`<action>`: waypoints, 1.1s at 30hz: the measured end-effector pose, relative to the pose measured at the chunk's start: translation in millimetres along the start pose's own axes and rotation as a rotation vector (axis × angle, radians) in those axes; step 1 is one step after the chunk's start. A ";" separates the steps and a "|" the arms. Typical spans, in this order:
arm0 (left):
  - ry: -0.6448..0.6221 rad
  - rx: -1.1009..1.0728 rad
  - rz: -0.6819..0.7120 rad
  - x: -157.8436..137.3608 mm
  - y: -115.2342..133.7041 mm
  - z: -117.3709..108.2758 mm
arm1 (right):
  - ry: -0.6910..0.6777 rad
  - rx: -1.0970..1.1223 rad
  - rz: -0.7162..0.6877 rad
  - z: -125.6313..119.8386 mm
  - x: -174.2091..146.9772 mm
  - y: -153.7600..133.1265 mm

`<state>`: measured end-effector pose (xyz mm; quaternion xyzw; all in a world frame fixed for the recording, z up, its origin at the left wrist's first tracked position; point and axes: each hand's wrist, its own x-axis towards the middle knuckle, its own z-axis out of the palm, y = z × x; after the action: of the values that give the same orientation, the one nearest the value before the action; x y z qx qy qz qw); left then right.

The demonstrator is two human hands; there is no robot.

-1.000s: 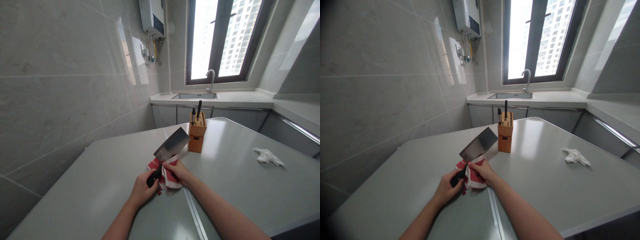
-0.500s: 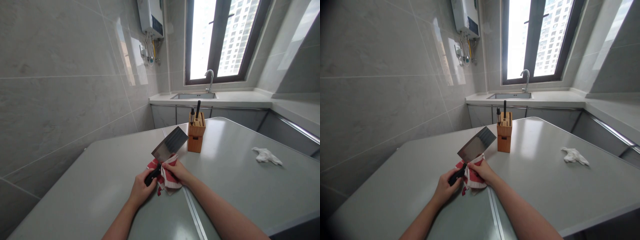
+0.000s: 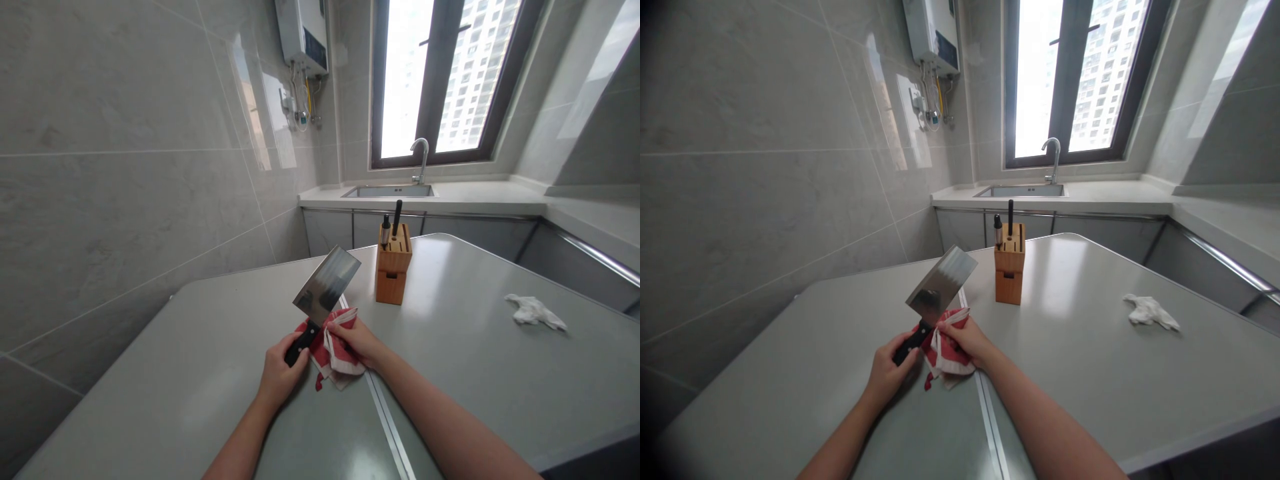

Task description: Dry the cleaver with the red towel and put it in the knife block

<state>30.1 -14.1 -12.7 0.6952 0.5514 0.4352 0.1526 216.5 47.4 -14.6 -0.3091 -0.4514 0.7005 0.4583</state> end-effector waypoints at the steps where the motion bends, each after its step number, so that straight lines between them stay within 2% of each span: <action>1: 0.009 0.001 -0.003 0.2 -1.1 0.1 | 0.009 0.008 0.000 -0.2 0.3 0.4; 6: 0.042 -0.010 -0.035 1.2 -3.2 0.9 | 0.001 0.077 0.014 -0.4 -0.7 -1.2; 15: 0.081 -0.010 -0.079 2.7 -3.8 1.7 | -0.005 0.408 0.011 -0.2 0.8 -8.6; 22: 0.050 -0.021 -0.066 2.8 -4.9 2.3 | -0.060 0.477 -0.025 1.7 1.8 -7.8; 28: 0.041 -0.034 -0.079 2.6 -5.4 2.4 | 0.056 0.536 -0.003 -9.8 8.9 -14.4; 33: 0.046 -0.039 -0.086 3.7 -4.2 2.1 | 0.024 0.483 0.009 -14.1 9.4 -19.9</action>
<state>29.1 -8.9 -15.2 0.6578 0.5754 0.4547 0.1720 232.1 64.4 -2.2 -0.2008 -0.2643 0.7864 0.5211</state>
